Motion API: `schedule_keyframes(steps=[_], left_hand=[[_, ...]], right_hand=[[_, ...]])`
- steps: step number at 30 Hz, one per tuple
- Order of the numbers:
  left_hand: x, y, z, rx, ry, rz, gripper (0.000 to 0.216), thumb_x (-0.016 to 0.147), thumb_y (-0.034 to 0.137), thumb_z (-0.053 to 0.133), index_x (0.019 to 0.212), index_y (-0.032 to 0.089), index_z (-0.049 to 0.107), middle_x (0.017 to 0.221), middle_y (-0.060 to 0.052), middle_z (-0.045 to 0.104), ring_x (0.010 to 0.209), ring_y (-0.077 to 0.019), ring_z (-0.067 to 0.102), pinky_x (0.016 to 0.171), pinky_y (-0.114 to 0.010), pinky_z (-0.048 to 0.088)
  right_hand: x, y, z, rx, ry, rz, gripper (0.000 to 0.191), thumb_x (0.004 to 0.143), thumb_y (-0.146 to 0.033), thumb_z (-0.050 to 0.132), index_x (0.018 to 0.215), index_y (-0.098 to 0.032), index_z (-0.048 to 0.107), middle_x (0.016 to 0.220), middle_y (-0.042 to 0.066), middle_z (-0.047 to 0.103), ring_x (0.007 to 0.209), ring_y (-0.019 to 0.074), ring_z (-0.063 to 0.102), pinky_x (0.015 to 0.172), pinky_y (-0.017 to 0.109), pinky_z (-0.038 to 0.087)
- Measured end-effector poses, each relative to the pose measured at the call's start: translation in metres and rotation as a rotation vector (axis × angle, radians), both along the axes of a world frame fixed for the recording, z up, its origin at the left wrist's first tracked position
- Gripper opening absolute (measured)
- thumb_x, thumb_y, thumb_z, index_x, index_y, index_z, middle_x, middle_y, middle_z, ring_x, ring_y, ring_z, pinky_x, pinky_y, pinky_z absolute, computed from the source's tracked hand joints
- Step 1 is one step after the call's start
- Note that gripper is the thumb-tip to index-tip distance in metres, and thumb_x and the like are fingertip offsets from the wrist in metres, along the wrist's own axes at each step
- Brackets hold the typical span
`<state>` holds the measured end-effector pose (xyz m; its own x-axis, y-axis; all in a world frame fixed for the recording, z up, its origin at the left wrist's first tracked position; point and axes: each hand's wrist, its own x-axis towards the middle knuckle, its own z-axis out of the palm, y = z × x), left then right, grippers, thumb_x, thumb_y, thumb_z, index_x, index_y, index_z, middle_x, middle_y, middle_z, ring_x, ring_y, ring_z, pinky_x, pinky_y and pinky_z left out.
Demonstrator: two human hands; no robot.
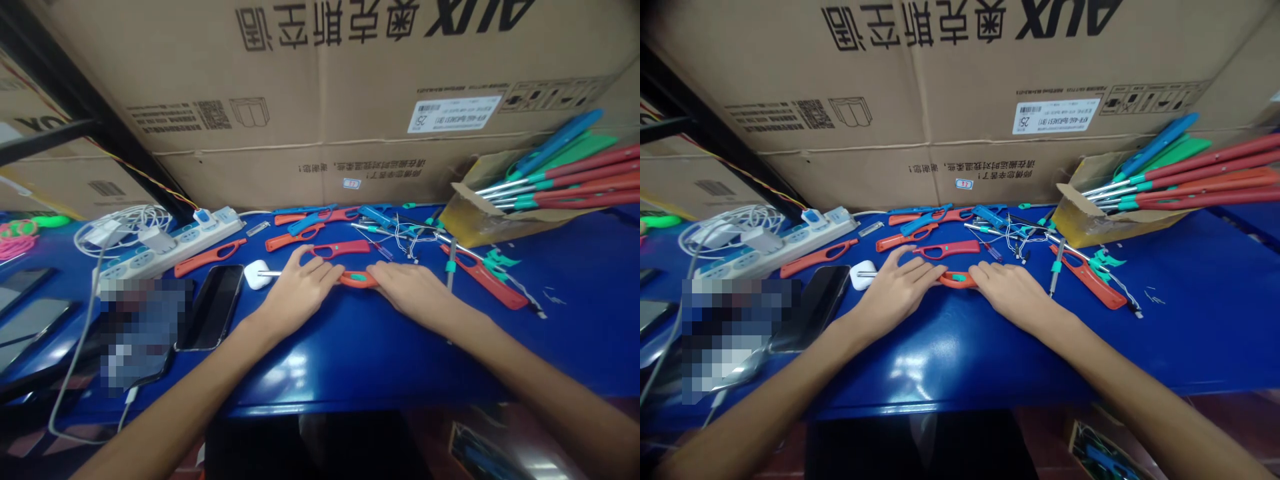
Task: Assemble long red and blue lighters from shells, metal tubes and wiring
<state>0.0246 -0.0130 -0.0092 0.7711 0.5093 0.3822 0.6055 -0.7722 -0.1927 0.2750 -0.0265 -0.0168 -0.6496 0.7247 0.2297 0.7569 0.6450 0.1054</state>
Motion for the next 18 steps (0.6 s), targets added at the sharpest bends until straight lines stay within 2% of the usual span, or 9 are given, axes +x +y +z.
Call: schedule_keyframes(steps=[3,7,11,14,16,18], left_hand=[[-0.001,-0.002,0.003,0.02,-0.005,-0.016,0.035,0.105,0.014,0.034,0.116,0.013,0.067,0.083,-0.006,0.071,0.085,-0.0218,0.065,0.108,-0.054,0.039],[0.003,-0.007,0.001,0.061,0.016,-0.014,0.033,0.104,0.013,0.036,0.117,0.012,0.066,0.084,-0.005,0.069,0.084,-0.02,0.064,0.111,-0.052,0.036],[0.012,-0.012,-0.001,0.053,0.016,-0.033,0.034,0.103,0.011,0.033,0.113,0.011,0.066,0.084,-0.006,0.069,0.081,-0.0196,0.063,0.108,-0.05,0.04],[0.018,-0.014,-0.002,0.026,0.019,-0.025,0.033,0.103,0.011,0.034,0.113,0.013,0.066,0.082,-0.004,0.069,0.079,-0.0187,0.063,0.109,-0.051,0.039],[0.02,-0.015,-0.001,0.033,0.026,-0.004,0.029,0.104,0.013,0.038,0.117,0.014,0.064,0.087,-0.005,0.071,0.086,-0.0203,0.064,0.109,-0.051,0.039],[0.02,-0.014,0.002,0.063,-0.002,0.023,0.028,0.104,0.017,0.044,0.126,0.015,0.061,0.103,-0.008,0.073,0.103,-0.0241,0.064,0.113,-0.055,0.036]], right_hand=[[-0.002,-0.003,0.004,-0.035,-0.022,-0.011,0.019,0.101,-0.019,0.04,0.091,-0.02,0.056,0.074,0.004,0.068,0.064,0.0195,0.064,0.057,0.031,0.033],[-0.01,-0.006,0.008,-0.062,-0.003,-0.032,0.013,0.1,-0.02,0.044,0.093,-0.02,0.055,0.083,0.006,0.072,0.073,0.0207,0.069,0.058,0.03,0.034],[-0.018,-0.01,0.012,-0.16,-0.083,-0.112,0.016,0.102,-0.03,0.05,0.091,-0.02,0.055,0.078,0.004,0.072,0.064,0.0213,0.07,0.05,0.031,0.024],[-0.018,-0.013,0.016,-0.189,-0.146,-0.12,0.015,0.102,-0.027,0.05,0.092,-0.018,0.057,0.078,0.005,0.073,0.063,0.0225,0.071,0.05,0.032,0.023],[-0.017,-0.013,0.018,-0.196,-0.139,-0.118,0.016,0.103,-0.027,0.05,0.094,-0.017,0.059,0.081,0.006,0.074,0.066,0.0234,0.073,0.051,0.031,0.026],[-0.013,-0.011,0.019,-0.203,-0.1,-0.148,0.018,0.103,-0.031,0.051,0.097,-0.017,0.06,0.084,0.007,0.075,0.069,0.0249,0.073,0.052,0.031,0.03]])
